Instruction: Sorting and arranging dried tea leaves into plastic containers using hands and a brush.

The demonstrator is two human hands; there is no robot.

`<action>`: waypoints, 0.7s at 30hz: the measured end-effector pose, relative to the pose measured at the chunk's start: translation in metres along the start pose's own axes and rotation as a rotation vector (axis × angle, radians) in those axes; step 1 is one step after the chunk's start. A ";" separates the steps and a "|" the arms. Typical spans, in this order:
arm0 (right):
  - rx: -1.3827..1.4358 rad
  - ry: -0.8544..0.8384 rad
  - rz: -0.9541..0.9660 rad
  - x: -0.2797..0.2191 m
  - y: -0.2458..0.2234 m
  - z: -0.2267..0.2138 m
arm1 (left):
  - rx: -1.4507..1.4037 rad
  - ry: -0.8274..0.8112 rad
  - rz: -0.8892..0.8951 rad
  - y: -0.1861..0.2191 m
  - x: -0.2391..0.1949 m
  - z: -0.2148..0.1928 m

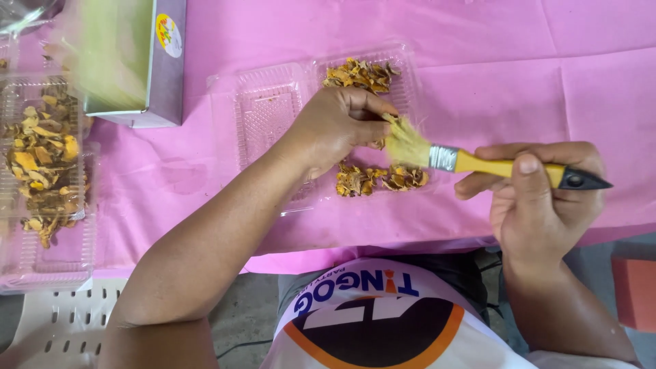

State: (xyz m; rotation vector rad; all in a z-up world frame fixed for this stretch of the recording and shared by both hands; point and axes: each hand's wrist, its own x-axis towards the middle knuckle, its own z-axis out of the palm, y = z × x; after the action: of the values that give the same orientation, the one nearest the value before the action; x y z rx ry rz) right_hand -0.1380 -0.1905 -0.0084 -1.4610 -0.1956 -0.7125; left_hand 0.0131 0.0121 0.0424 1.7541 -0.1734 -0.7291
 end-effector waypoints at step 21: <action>0.003 0.098 -0.095 0.014 -0.001 0.001 | -0.279 -0.082 0.001 -0.016 0.004 0.002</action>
State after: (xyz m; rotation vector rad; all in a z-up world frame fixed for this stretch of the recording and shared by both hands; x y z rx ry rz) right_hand -0.1273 -0.1940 0.0004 -1.4174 -0.1915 -0.8586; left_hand 0.0111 0.0142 0.0261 1.4602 -0.1211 -0.7855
